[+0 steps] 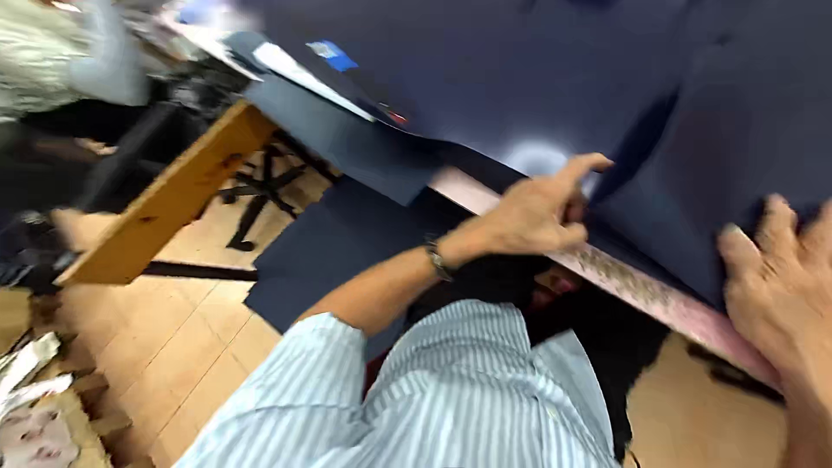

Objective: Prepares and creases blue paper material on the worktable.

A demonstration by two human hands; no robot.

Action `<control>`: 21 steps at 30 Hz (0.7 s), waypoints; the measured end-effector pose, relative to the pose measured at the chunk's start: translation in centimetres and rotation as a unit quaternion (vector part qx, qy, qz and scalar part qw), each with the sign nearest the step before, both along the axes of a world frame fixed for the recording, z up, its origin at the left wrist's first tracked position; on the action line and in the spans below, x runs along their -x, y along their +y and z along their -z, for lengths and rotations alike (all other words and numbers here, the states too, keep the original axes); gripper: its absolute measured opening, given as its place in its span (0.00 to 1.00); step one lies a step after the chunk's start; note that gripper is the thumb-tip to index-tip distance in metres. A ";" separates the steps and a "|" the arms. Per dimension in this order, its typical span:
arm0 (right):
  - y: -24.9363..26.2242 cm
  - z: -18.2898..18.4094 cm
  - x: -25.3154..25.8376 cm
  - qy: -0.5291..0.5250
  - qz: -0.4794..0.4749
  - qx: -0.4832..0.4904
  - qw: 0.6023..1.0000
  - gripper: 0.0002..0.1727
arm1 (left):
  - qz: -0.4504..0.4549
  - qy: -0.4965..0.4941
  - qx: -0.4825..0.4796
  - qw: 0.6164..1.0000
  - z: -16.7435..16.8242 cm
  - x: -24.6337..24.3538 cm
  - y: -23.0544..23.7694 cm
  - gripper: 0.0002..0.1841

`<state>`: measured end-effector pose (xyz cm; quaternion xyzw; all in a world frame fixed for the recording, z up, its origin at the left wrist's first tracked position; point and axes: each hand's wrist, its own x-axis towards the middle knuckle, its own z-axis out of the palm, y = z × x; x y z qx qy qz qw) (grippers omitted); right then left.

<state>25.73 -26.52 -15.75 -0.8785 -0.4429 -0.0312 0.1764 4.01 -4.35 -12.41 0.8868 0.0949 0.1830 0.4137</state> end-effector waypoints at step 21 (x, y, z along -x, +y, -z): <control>0.5 -1.7 0.9 -0.025 -0.052 0.054 0.997 0.57 | -0.022 -0.034 0.020 0.999 0.1 -2.2 -0.1 0.33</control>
